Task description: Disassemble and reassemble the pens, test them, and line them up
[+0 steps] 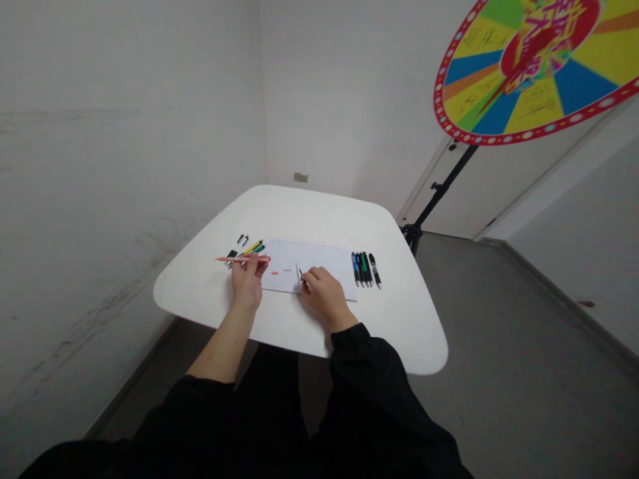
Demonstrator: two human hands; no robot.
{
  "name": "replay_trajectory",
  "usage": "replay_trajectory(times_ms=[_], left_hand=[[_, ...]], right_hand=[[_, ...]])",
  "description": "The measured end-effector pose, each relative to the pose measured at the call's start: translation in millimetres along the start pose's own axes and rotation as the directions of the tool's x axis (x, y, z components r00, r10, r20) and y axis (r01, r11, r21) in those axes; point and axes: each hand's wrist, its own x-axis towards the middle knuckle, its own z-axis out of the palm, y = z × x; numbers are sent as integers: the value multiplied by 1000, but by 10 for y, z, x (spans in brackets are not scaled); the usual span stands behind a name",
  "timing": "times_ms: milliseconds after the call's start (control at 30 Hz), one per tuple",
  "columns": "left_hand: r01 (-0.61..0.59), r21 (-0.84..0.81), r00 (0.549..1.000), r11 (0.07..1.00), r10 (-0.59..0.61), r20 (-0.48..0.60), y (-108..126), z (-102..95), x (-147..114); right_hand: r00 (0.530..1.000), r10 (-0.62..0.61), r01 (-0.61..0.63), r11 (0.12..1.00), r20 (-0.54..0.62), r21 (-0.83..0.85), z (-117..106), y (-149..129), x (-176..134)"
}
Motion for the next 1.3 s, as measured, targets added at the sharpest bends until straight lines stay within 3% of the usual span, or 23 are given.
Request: replay_trajectory(times_ms=[200, 867, 1133, 1300], left_hand=[[-6, 15, 1000, 1000, 6, 9, -10, -9, 3], [-5, 9, 1000, 1000, 5, 0, -13, -15, 5], [7, 11, 999, 1000, -7, 38, 7, 9, -16], [100, 14, 986, 995, -101, 131, 39, 56, -70]], right_hand=[[997, -57, 56, 998, 50, 5, -14, -47, -6], [991, -59, 52, 997, 119, 61, -74, -72, -8], [994, -27, 13, 992, 108, 125, -22, -14, -12], [1000, 8, -13, 979, 29, 203, 38, 38, -10]])
